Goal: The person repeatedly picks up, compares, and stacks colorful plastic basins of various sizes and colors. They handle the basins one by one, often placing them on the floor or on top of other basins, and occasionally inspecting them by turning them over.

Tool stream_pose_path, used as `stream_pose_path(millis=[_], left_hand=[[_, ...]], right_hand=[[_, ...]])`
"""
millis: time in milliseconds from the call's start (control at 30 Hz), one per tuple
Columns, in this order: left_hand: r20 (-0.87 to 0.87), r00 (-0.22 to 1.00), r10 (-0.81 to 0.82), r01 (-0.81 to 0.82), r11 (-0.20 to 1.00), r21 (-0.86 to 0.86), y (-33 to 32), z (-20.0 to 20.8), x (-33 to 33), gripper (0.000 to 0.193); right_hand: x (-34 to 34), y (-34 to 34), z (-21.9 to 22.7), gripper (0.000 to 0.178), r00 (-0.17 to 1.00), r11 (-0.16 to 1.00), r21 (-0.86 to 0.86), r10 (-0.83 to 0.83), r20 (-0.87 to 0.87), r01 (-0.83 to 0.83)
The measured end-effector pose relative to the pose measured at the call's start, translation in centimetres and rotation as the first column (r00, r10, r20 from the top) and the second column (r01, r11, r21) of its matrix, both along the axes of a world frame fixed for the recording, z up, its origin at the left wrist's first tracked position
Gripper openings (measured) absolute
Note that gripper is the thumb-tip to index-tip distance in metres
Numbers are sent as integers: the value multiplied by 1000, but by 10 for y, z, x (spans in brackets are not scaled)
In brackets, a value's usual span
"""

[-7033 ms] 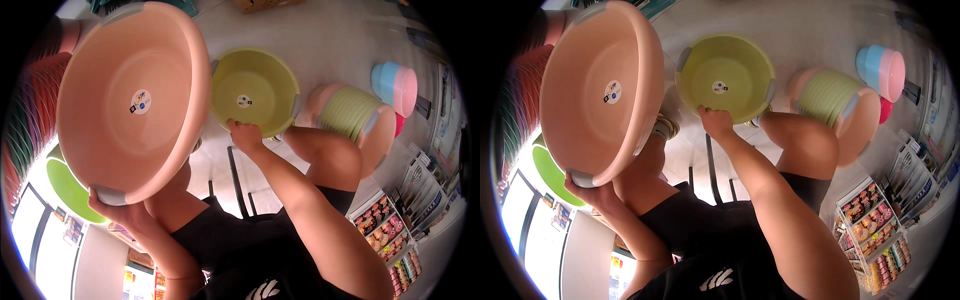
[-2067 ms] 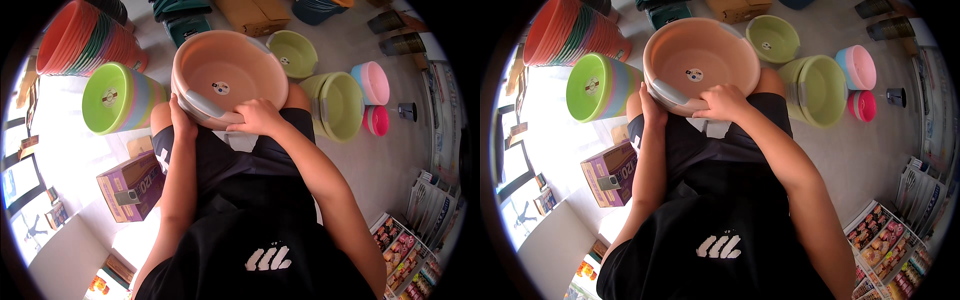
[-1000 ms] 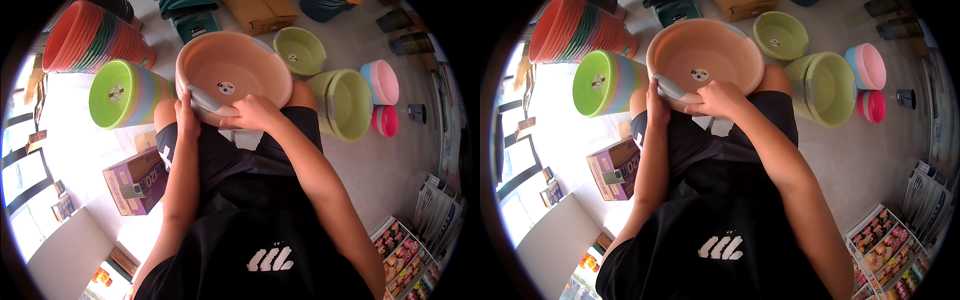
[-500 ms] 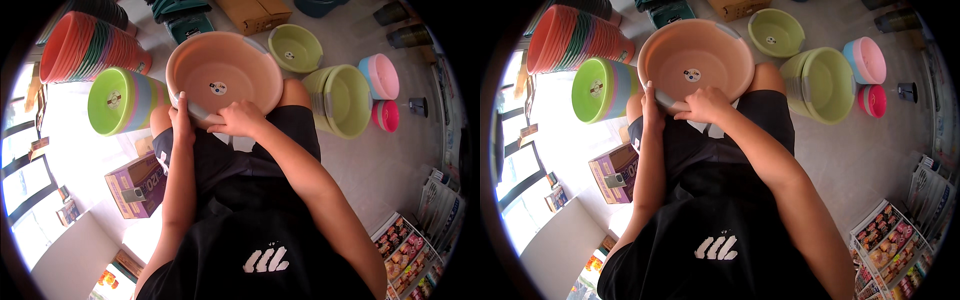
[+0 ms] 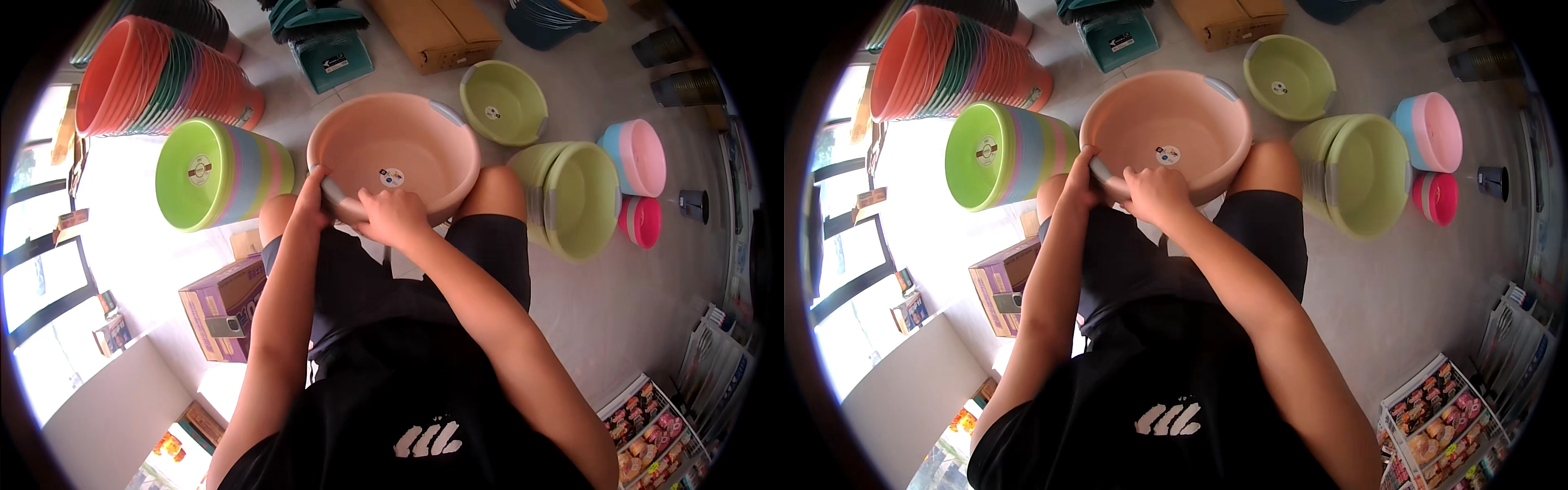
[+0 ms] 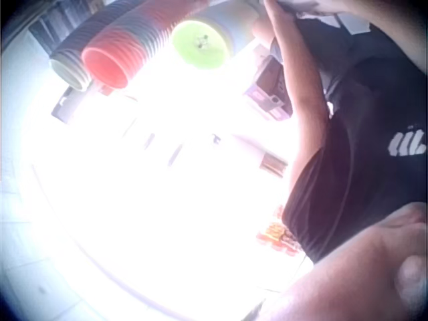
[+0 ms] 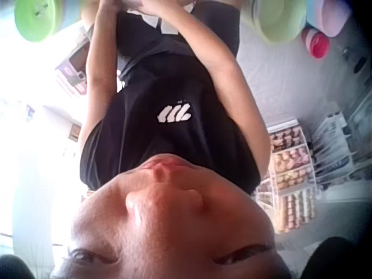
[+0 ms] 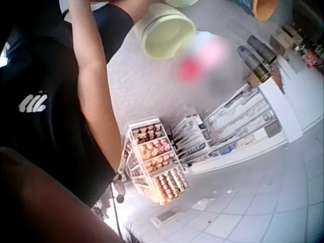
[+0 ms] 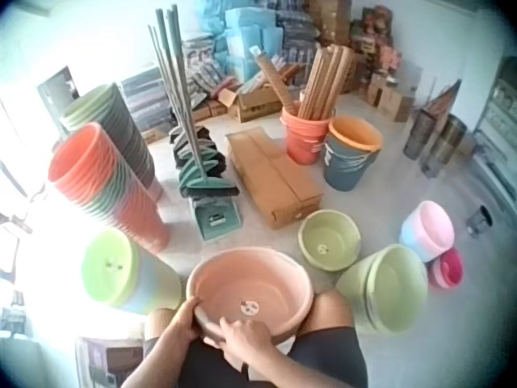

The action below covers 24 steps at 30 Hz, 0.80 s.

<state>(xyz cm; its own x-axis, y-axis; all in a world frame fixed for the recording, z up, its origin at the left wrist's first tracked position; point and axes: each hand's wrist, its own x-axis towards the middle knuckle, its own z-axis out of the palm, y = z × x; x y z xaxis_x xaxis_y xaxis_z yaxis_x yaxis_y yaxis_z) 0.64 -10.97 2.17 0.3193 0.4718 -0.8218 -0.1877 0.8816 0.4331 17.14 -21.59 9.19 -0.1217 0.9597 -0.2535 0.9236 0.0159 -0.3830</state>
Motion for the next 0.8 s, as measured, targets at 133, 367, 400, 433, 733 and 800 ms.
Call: stream_pose_path(millis=[133,367,400,433,733,800], left_hand=[[53,999,11,-7,996,-87,24,-47,-1,69],[-37,977,-210,213,970,119,93,-80,27,67],[-49,985,-166,172,965,197,101,-97,32,70],[-61,981,-186,195,957,215,112,-106,32,73],[-25,985,-173,173,953,248,192,-222,11,74],[-18,984,-179,179,963,199,209,-244,-13,69]], right_hand=[[1,12,-25,30,996,996,59,67,50,-70],[23,67,-84,24,1000,998,57,-8,-2,8],[24,76,-98,23,1000,997,69,-15,-5,15],[23,86,-114,23,1000,996,82,-27,-12,28],[-14,158,-216,18,981,976,133,-184,56,175],[-25,175,-227,26,985,985,86,-156,78,150]])
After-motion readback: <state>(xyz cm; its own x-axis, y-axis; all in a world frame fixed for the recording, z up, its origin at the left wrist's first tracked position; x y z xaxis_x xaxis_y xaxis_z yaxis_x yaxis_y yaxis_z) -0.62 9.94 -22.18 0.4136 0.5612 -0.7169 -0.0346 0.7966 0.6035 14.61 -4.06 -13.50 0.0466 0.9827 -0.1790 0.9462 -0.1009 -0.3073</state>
